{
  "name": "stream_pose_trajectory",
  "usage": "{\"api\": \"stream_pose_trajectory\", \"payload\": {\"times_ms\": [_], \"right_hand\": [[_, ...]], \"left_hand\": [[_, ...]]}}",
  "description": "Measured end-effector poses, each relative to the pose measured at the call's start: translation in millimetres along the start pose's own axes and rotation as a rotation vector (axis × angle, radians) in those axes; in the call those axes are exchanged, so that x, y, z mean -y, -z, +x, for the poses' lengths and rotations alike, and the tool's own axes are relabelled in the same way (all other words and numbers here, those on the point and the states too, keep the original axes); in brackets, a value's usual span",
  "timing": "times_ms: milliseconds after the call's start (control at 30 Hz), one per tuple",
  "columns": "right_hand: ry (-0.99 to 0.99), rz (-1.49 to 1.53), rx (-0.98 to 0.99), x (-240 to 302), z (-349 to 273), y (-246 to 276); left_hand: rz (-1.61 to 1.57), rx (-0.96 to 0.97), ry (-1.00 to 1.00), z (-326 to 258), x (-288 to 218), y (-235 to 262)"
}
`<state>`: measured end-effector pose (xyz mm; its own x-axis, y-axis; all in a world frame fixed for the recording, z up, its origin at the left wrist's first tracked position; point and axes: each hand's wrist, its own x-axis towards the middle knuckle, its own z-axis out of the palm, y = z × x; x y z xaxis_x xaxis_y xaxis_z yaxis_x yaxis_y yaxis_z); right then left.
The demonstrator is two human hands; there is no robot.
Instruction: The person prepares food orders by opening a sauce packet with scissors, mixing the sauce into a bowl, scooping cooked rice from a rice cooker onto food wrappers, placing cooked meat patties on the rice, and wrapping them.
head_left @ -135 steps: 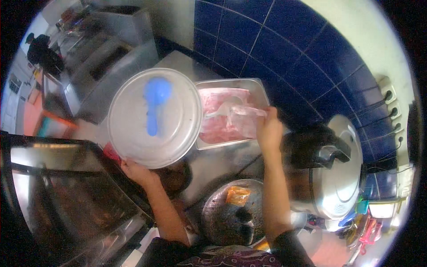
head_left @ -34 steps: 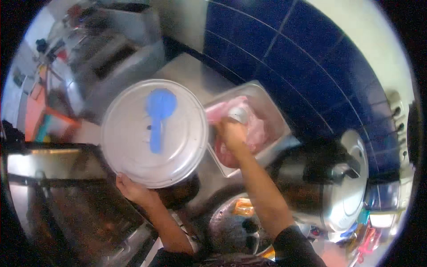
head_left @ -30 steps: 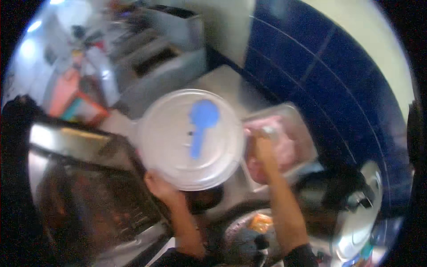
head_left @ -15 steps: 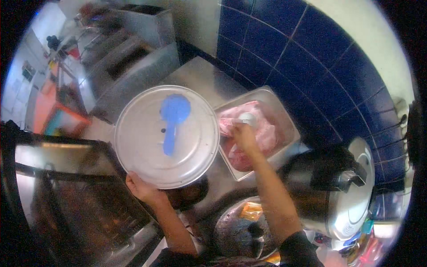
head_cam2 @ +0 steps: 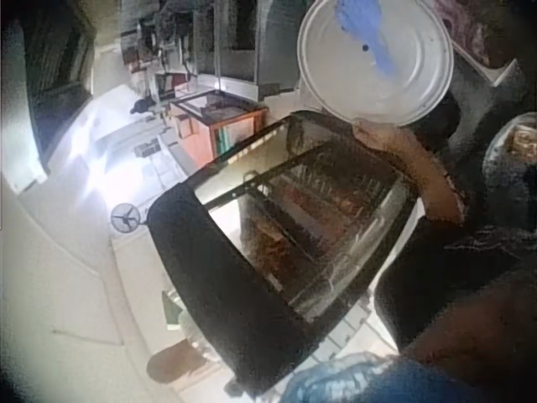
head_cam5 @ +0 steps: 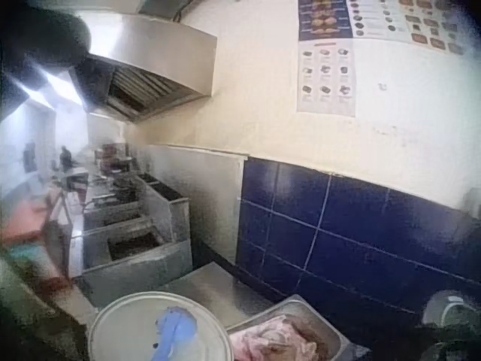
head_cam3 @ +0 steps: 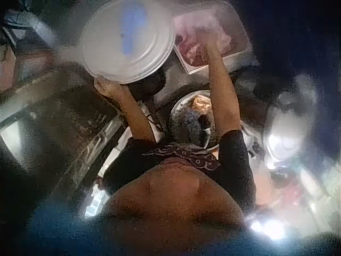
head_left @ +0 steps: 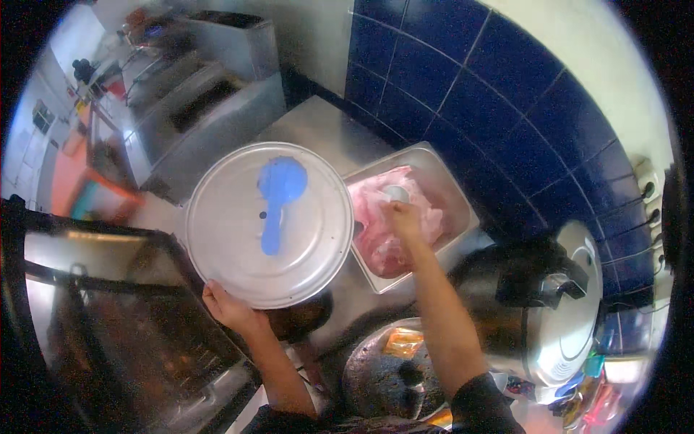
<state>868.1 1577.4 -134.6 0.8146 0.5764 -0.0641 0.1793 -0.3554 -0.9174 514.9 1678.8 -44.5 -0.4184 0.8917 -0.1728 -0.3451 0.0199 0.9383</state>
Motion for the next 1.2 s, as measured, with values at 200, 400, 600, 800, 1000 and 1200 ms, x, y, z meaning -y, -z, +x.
{"api": "stream_pose_trajectory", "payload": {"times_ms": [200, 400, 600, 800, 1000, 1200], "right_hand": [[0.170, -0.307, -0.135, 64, 6, 12], [0.087, -0.217, 0.035, 63, 4, 21], [0.271, -0.277, 0.165, 22, 1, 3], [0.213, -0.677, 0.193, 84, -31, -33], [0.269, -0.957, 0.229, 63, -31, -31], [0.426, -0.929, 0.113, 50, -35, -43]], "left_hand": [[-0.018, -0.011, -0.003, -2, 2, 4], [-0.121, 0.047, -0.005, 2, -1, 11], [-0.094, 0.054, 0.002, -1, -8, 13], [-0.012, 0.008, -0.010, 1, -16, 18], [0.030, -0.007, -0.051, 5, -20, 19], [-0.065, 0.011, -0.028, 1, -23, 12]]}}
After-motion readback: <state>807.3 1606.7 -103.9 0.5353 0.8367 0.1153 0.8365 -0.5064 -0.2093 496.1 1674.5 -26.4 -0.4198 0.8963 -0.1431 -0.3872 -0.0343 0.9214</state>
